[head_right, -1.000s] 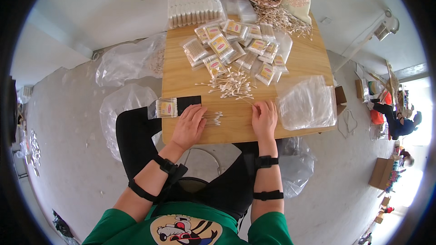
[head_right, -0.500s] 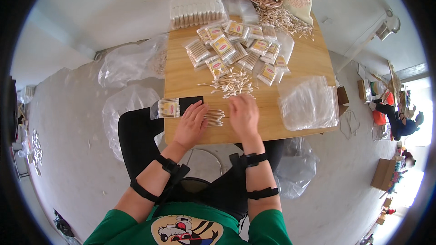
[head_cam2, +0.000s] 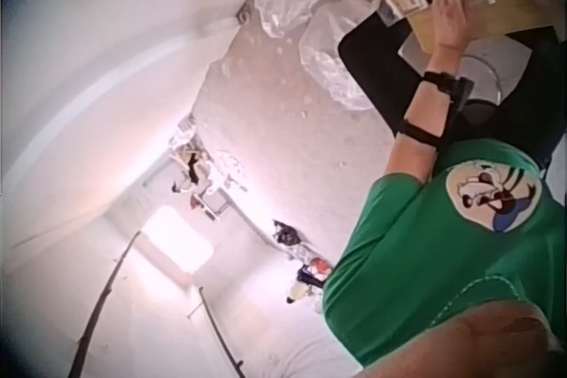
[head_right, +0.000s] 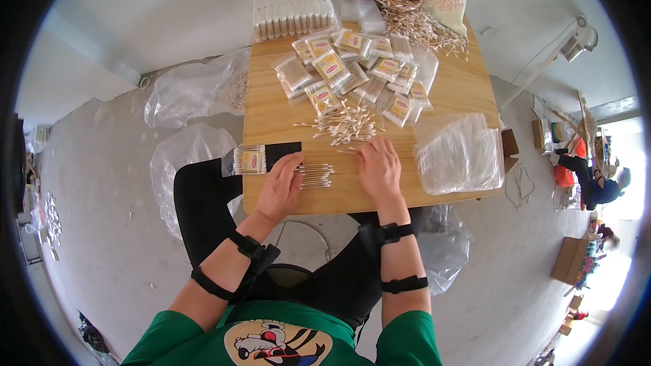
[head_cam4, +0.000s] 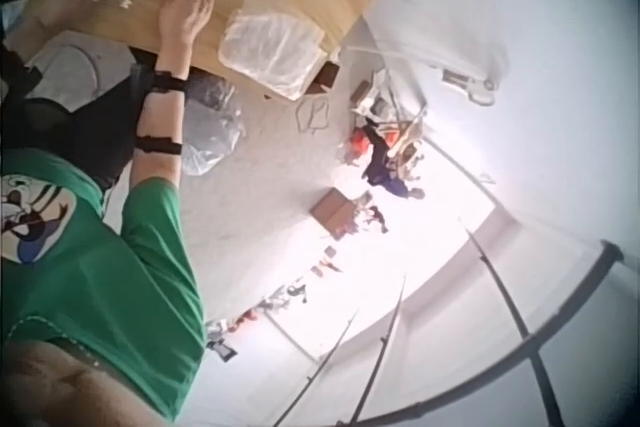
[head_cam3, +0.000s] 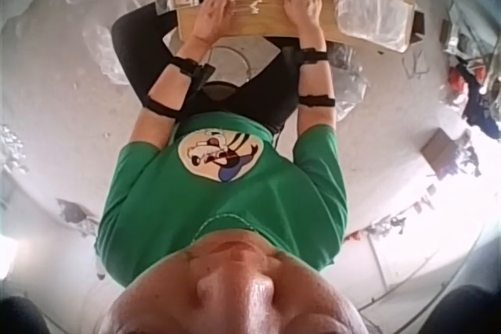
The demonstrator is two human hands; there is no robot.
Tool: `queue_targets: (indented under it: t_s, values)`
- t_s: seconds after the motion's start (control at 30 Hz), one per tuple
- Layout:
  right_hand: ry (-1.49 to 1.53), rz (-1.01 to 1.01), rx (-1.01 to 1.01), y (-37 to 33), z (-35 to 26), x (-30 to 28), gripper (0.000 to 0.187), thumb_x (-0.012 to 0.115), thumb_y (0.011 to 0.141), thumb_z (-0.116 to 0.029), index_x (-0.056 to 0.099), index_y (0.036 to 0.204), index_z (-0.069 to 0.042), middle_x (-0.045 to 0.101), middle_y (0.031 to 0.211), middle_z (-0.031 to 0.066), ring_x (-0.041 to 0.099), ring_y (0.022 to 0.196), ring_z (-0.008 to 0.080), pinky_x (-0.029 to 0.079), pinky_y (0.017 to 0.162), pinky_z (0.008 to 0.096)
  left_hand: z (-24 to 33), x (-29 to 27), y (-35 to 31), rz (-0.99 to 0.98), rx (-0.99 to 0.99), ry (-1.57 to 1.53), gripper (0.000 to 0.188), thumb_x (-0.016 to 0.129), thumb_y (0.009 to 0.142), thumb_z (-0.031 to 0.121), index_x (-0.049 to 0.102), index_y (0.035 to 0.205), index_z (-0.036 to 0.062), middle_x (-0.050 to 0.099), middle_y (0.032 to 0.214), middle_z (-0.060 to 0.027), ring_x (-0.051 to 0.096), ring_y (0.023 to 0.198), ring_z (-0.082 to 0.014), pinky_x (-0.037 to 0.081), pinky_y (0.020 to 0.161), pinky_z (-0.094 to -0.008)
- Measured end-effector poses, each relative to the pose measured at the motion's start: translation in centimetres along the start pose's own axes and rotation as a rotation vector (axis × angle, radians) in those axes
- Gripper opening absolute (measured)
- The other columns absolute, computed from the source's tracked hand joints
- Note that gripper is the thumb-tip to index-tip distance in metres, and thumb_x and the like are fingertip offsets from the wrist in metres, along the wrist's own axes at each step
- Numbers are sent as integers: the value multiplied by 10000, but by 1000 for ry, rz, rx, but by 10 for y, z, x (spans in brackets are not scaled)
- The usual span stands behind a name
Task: Packaging cotton swabs into small plastic bags.
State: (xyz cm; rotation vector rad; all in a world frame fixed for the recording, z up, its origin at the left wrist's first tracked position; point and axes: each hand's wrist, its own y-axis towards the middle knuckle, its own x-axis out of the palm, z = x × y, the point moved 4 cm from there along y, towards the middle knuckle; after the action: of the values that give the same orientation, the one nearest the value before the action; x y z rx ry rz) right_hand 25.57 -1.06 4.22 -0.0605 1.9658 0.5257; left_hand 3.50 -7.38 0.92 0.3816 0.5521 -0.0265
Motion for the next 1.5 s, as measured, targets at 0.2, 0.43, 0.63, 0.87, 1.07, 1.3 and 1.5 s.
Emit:
queue_targets:
  t_s: [0.2,0.43,0.63,0.87,1.07,1.3,1.5]
  values:
    - [126,-65,-77,11,-42,24,82,723,765,-82,657,813,-77,593,877,71,603,890,295,505,770,396,-6,-3,1,34,-91,-121,382,497,1023,134,469,1368,-29,524,1392,-207,512,1274,-381,410,1086,-404]
    - [605,-50,217,2,-41,35,121,606,956,-110,663,990,-10,644,1023,125,608,991,320,501,842,382,-10,9,-2,113,-355,-606,522,349,1099,316,357,1488,-32,428,1505,-168,397,1398,-267,284,1166,-356]
    - [805,-1,256,-16,-56,42,358,415,1079,-253,577,1259,11,623,1165,182,599,1082,316,462,945,345,-9,19,3,174,-380,-744,574,322,1099,381,320,1517,-13,383,1531,-140,337,1420,-237,227,1190,-360]
    - [926,29,321,-17,-65,59,423,372,1093,-302,570,1268,28,623,1198,159,586,1124,277,430,1009,340,-11,24,4,192,-363,-789,572,330,1098,384,339,1506,-17,405,1512,-128,358,1404,-224,240,1182,-352]
    - [1112,-15,383,-22,-54,69,508,314,1105,-366,495,1354,39,560,1338,132,524,1258,230,372,1107,347,-12,19,10,159,-350,-652,535,339,1097,366,399,1458,-25,455,1462,-146,418,1354,-246,293,1150,-356]
    - [1137,23,407,-34,-59,69,513,316,1105,-367,500,1353,42,566,1342,136,511,1273,230,371,1106,353,-6,12,1,140,-290,-473,516,342,1092,367,438,1406,-31,489,1422,-180,470,1318,-305,326,1130,-367]
    - [959,69,382,-28,-75,57,487,342,1097,-352,520,1357,20,582,1322,137,527,1244,245,380,1074,344,-5,20,4,160,-328,-582,560,339,1090,405,425,1438,-25,470,1460,-164,444,1348,-282,315,1137,-365]
